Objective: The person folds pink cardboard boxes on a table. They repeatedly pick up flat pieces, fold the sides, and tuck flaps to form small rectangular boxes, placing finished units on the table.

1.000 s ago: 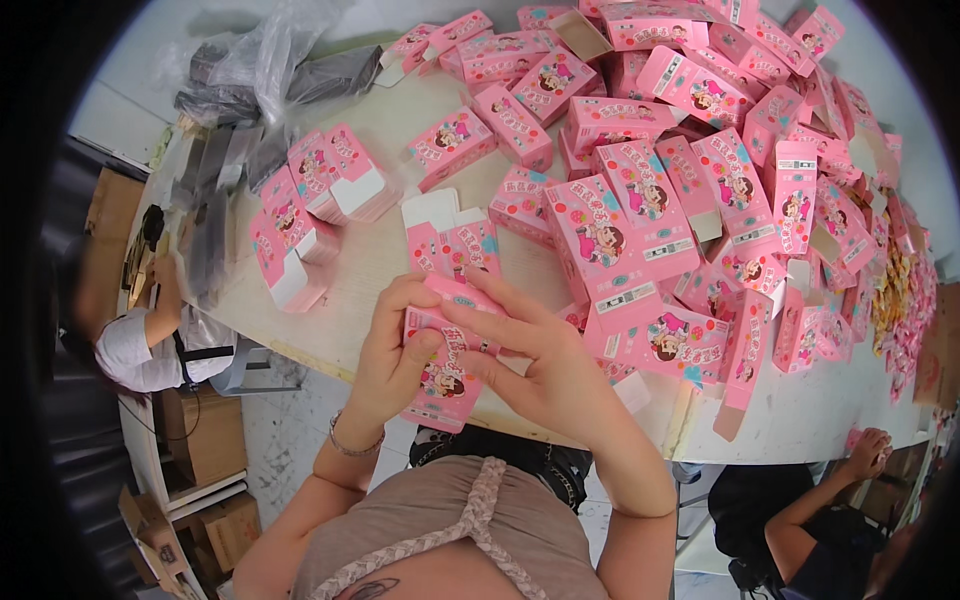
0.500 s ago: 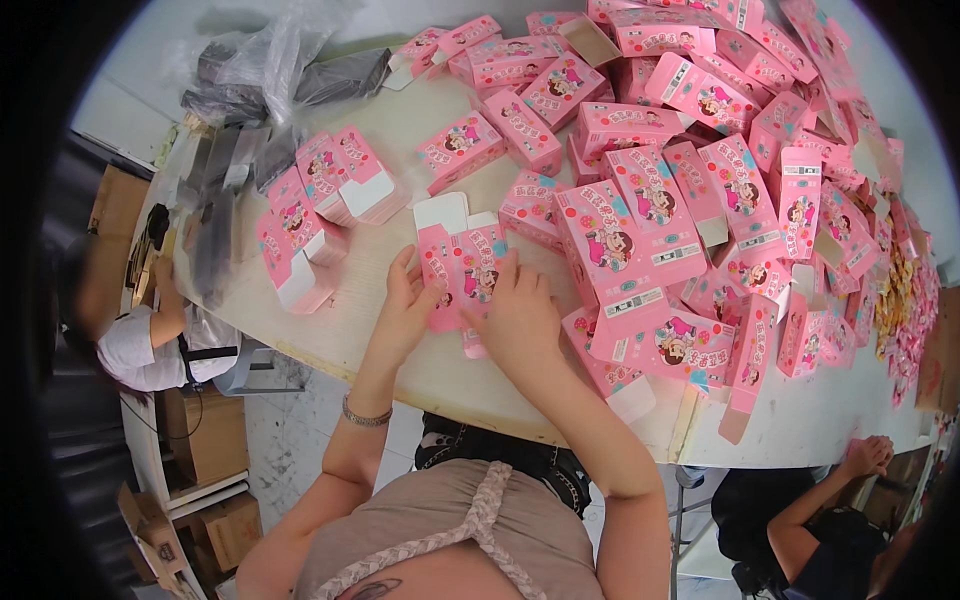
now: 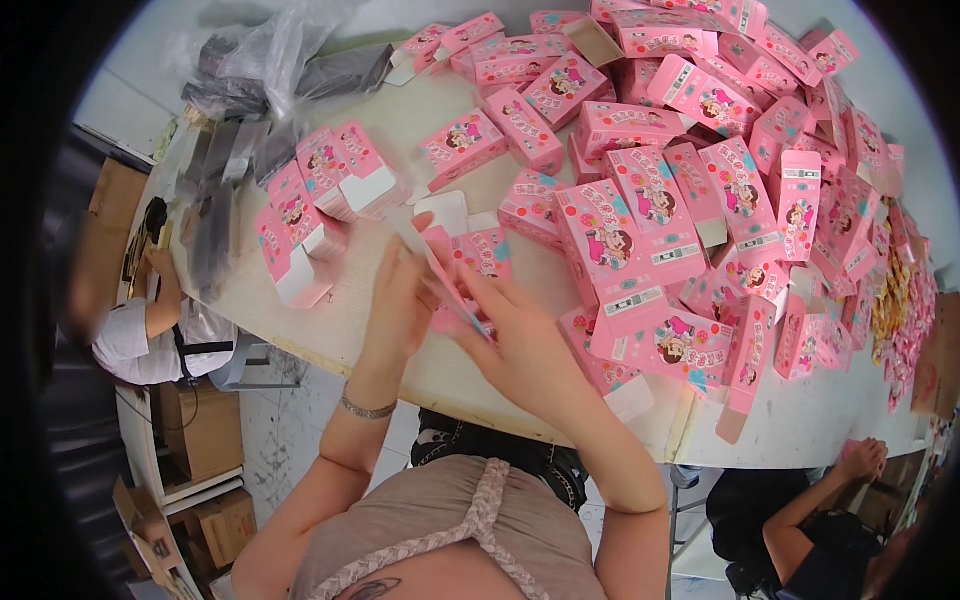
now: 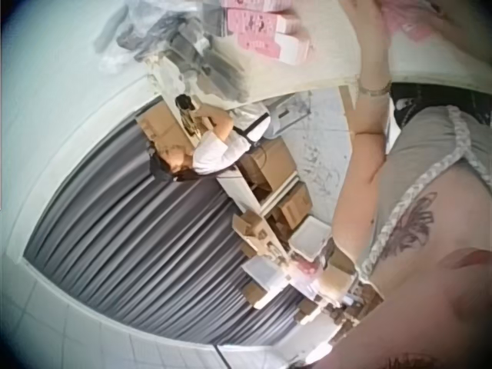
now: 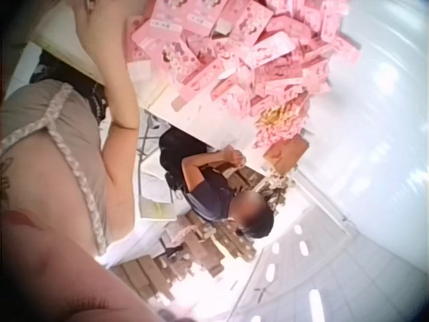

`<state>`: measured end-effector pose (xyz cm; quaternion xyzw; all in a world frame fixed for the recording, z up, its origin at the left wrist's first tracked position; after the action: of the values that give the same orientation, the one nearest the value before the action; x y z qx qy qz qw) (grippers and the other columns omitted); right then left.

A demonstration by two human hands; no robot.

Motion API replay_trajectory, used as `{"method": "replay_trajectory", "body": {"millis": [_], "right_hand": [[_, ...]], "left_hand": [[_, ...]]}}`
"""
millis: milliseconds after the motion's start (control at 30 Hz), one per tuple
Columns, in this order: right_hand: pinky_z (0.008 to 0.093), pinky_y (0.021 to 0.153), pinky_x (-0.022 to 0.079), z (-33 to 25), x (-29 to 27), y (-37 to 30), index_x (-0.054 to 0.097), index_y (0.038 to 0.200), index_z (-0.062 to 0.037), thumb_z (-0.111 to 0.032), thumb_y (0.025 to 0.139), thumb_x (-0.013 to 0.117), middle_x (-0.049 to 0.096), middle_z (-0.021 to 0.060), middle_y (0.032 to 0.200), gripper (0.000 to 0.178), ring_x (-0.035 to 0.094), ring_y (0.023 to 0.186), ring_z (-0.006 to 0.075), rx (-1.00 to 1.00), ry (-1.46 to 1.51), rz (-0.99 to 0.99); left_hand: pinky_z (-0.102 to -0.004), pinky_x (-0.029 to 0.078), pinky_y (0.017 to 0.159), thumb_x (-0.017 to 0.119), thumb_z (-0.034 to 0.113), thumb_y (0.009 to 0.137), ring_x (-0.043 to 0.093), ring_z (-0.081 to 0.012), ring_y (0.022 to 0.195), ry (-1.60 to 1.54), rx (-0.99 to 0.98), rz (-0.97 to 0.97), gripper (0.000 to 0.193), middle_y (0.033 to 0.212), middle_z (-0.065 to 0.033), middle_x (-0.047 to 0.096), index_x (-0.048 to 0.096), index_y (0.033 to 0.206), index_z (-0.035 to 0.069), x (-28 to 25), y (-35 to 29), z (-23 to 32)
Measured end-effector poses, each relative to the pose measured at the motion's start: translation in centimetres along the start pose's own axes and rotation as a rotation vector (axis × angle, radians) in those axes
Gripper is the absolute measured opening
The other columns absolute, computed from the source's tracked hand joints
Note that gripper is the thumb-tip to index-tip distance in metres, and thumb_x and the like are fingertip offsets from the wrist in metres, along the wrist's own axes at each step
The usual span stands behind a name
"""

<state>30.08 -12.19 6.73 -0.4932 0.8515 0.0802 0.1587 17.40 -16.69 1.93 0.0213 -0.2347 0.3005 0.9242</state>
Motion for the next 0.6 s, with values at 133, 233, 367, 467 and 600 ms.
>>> {"method": "replay_trajectory", "body": {"millis": [133,233,367,467,600], "right_hand": [[0.0360,0.078,0.046,-1.4,-2.6,-0.5,0.031,0.140,0.0011,-0.018,0.074,0.076,0.050,0.0178,0.112,0.082,0.052,0.098,0.0286,-0.231,-0.091,0.436],[0.0359,0.083,0.044,-1.5,-3.4,-1.2,0.028,0.141,0.0021,-0.019,0.074,0.076,0.049,0.0176,0.112,0.085,0.051,0.099,0.0293,-0.391,-0.109,0.530],[0.0335,0.083,0.044,0.9,-2.3,-1.0,0.047,0.120,0.0003,-0.012,0.081,0.070,0.053,0.0117,0.108,0.047,0.052,0.099,0.0206,-0.326,0.316,0.407],[0.0300,0.083,0.044,1.5,-3.5,-0.8,0.049,0.111,-0.0019,-0.007,0.083,0.067,0.053,0.0088,0.108,0.033,0.053,0.099,0.0171,-0.338,0.222,0.439],[0.0277,0.084,0.045,0.8,-3.8,-0.5,0.050,0.111,-0.0024,-0.005,0.087,0.062,0.054,0.0077,0.108,0.027,0.055,0.099,0.0151,-0.329,0.747,0.531]], "left_hand": [[-0.0382,0.041,0.100,0.034,0.013,0.088,0.046,-0.0265,0.123,-0.295,-0.112,-0.299,0.056,0.136,-0.0193,0.042,0.024,0.142,0.004,4.6,-1.8,2.2],[-0.0363,0.041,0.099,0.058,0.020,0.086,0.046,-0.0234,0.121,0.158,0.179,-0.260,0.072,0.134,-0.0158,0.042,0.019,0.144,0.003,5.1,-3.5,2.6],[-0.0325,0.037,0.098,0.070,0.015,0.082,0.043,-0.0190,0.120,0.435,0.196,-0.289,0.070,0.128,-0.0116,0.045,0.029,0.138,0.002,4.2,-4.6,2.0],[-0.0319,0.037,0.097,0.069,0.015,0.083,0.044,-0.0186,0.118,0.545,0.107,-0.353,0.060,0.126,-0.0114,0.046,0.036,0.132,0.001,4.2,-4.3,2.4],[-0.0313,0.038,0.096,0.069,0.015,0.083,0.047,-0.0191,0.114,0.664,0.179,-0.373,0.057,0.125,-0.0123,0.046,0.038,0.129,0.001,4.7,-4.7,3.1]]}}
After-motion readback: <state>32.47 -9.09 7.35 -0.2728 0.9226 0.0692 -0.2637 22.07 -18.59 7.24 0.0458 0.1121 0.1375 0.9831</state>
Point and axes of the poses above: each hand's wrist, its own y-axis towards the middle knuckle, its own x-axis out of the palm, z = x × y, the point moved 8 cm from there along y, towards the middle knuckle
